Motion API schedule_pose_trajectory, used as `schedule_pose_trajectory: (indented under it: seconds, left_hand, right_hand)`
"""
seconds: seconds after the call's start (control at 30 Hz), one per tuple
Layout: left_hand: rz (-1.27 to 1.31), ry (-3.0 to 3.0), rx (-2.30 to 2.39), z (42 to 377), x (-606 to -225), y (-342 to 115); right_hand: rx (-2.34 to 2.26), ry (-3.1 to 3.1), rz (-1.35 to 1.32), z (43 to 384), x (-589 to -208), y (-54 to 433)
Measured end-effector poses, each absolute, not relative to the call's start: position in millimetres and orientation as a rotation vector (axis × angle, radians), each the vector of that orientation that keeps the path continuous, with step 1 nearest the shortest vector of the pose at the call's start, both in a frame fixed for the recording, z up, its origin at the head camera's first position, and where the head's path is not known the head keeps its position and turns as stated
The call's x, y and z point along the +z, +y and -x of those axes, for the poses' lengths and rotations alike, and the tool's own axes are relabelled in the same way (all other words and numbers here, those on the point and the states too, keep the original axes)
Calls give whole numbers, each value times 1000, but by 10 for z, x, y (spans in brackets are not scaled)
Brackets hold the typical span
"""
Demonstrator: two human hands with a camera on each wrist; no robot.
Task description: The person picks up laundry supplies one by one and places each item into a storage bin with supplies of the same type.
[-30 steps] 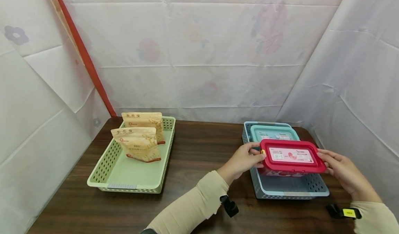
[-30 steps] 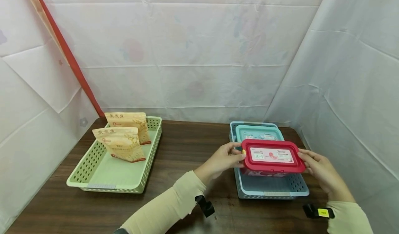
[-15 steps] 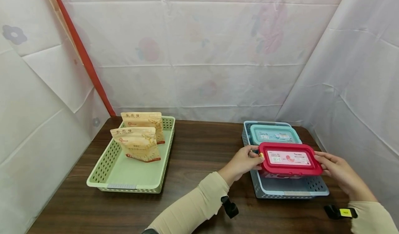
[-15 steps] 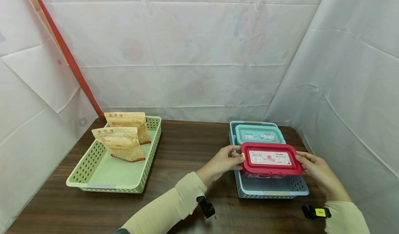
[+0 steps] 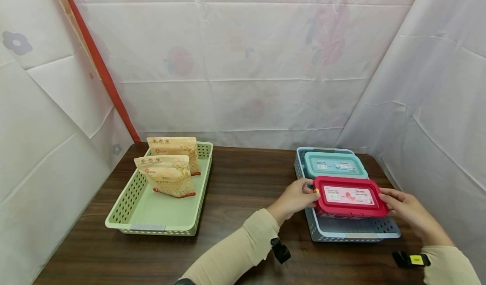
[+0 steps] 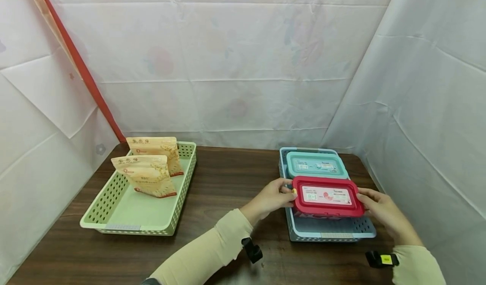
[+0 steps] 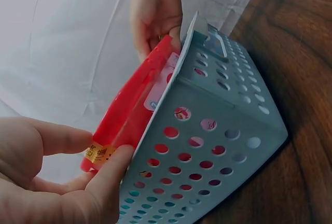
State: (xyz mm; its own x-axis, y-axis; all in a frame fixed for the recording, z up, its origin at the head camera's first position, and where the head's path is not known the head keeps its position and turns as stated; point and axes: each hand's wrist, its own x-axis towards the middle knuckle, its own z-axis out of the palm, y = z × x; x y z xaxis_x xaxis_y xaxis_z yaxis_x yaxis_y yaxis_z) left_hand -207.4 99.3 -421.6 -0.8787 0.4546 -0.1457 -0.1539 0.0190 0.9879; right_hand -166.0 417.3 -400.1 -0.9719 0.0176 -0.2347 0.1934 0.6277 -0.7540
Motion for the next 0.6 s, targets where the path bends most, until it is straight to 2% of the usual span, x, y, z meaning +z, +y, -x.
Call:
schedule_pose_trajectory:
  seconds: [0.6]
  left_hand:
    - [-341,2009,1773,2097,-4181,1023]
  right_hand:
    - [-1157,2703,-165,1656,-3969,4134]
